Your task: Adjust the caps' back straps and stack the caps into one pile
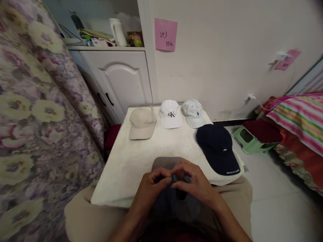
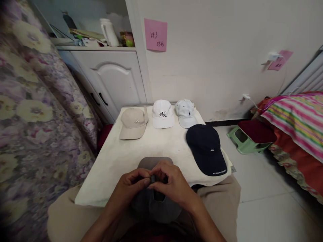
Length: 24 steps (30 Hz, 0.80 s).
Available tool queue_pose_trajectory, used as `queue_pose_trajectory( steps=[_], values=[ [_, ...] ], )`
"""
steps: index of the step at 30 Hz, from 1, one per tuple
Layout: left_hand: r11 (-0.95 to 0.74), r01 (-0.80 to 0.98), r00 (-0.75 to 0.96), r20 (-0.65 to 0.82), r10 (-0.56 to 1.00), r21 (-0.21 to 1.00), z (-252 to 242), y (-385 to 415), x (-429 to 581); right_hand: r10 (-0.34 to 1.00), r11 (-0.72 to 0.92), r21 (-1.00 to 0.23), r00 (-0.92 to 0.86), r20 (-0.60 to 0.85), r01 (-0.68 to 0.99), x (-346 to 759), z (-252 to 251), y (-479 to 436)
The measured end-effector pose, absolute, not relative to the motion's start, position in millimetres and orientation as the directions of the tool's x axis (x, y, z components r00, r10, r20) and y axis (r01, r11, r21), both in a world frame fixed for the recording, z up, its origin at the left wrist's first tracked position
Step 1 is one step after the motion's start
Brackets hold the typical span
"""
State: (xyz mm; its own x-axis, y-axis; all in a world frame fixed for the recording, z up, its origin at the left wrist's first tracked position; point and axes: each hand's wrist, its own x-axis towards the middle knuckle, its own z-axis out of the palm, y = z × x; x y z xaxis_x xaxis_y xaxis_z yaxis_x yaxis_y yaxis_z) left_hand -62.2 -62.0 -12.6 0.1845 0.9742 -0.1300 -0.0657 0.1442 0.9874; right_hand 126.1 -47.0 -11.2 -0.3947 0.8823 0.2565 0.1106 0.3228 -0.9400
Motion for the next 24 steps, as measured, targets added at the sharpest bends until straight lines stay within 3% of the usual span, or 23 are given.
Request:
queue_pose_trajectory(
  steps=[5, 17, 24],
  values=[
    [0.183, -0.116, 0.17, -0.162, 0.972, 0.976, -11, -60, -64, 0.907, 0.188, -0.98, -0.394, 0.148, 0.065, 130, -14, -49],
    [0.009, 0.052, 0.212, -0.02, 0.977, 0.999, -11, -60, -67, 0.876, 0.347, -0.924, -0.408, 0.258, 0.16, 130, -12, -49],
    [0.077, 0.07, 0.29, -0.094, 0.953, 0.995, -5, -62, -72, 0.882, 0.325, -0.935, -0.404, 0.244, 0.144, 131, -14, -46]
  ],
)
